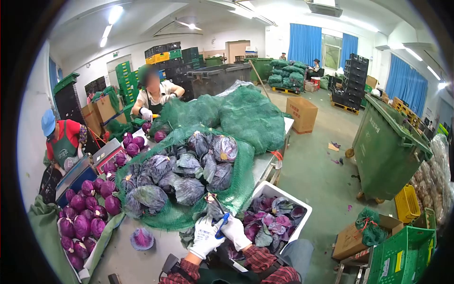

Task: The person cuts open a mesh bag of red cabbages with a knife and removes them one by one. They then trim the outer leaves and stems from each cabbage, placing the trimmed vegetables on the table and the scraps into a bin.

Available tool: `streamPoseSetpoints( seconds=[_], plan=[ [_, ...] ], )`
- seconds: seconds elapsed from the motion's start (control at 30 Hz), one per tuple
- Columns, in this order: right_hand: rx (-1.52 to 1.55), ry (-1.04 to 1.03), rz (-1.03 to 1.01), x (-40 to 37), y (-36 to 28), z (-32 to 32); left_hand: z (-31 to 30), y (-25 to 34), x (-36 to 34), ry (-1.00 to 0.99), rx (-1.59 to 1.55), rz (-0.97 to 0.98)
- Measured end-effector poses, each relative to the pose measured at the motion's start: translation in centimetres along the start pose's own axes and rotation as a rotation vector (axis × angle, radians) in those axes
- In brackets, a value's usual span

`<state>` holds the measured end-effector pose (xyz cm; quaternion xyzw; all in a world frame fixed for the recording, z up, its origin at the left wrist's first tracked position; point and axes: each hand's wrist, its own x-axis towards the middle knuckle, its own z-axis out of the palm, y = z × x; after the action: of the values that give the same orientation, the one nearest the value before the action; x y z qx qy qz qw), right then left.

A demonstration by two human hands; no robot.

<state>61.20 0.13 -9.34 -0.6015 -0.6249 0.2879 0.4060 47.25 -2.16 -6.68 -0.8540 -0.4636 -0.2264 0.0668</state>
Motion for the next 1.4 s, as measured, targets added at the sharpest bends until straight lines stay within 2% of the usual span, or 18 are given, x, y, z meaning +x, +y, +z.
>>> streamPoseSetpoints(
  seconds=[0.13, 0.23, 0.3, 0.33, 0.37, 0.4, 0.47, 0.5, 0.53, 0.57, 0.6, 0.67, 0.73, 0.77, 1.03, 1.2, 1.3, 1.4],
  plan=[
    [-0.097, 0.371, -0.003, 1.4, 2.6, 0.5, -0.5, 1.2, 0.0, 0.058, -0.021, 0.020],
    [0.305, 0.338, 0.530, 4.2, 9.9, 0.6, -0.2, 0.3, -1.1, 0.053, -0.106, -0.025],
    [-0.653, 0.205, -0.201, 2.8, 17.0, -2.6, 0.7, -2.0, -2.9, 0.035, -0.180, -0.060],
    [-0.352, 0.141, 0.154, 2.5, 23.2, -1.8, -0.1, -2.7, -3.5, 0.048, -0.164, -0.080],
    [-0.114, 0.070, 0.500, 0.9, 21.2, -4.4, -0.9, -2.9, -4.0, 0.028, -0.261, -0.154],
    [-0.375, 0.013, 0.602, 0.6, 20.5, -5.5, -1.4, -3.0, -4.9, 0.002, -0.368, -0.231],
    [-0.482, -0.037, 0.456, 0.9, 20.1, -6.6, -2.5, -3.9, -5.0, -0.102, -0.620, -0.403],
    [-0.266, 0.136, 0.522, 1.1, 20.0, -6.0, -2.9, -4.3, -4.9, -0.058, -0.749, -0.349],
    [-0.313, 0.262, 0.124, 0.2, 20.0, -5.5, -3.1, -4.3, -4.6, -0.076, -0.865, -0.420],
    [0.075, 0.244, -0.083, -1.0, 15.4, -6.3, -1.5, -5.1, -4.6, -0.020, -1.040, -0.493],
    [0.204, 0.163, -0.163, -1.7, 12.8, -6.0, 0.4, -5.6, -4.8, 0.072, -0.960, -0.519],
    [0.162, -0.212, 0.269, -5.7, 5.9, -8.3, 2.9, -4.9, -6.3, 0.192, -0.724, -0.466],
    [-0.298, -0.053, -0.023, -6.6, 4.1, -5.3, 1.1, -3.4, -2.2, 0.297, -0.808, -0.562],
    [-0.233, 0.125, -0.281, -6.9, 4.5, -4.3, 0.2, -3.1, -1.5, 0.225, -0.775, -0.530],
    [-0.203, -0.074, -0.173, -6.5, 2.8, -2.0, -1.0, -0.1, -1.0, 0.088, -0.132, -0.240],
    [-0.246, -0.055, -0.260, -6.5, 4.7, -0.6, -0.1, 0.0, -0.5, 0.135, -0.145, -0.224],
    [-0.287, -0.358, -0.155, -4.7, 4.3, -2.4, -0.2, 0.2, -0.4, 0.122, -0.102, -0.168],
    [-0.333, -0.320, -0.213, -4.8, 3.9, -2.4, 0.1, -0.2, -0.9, 0.125, -0.088, -0.132]
  ],
)
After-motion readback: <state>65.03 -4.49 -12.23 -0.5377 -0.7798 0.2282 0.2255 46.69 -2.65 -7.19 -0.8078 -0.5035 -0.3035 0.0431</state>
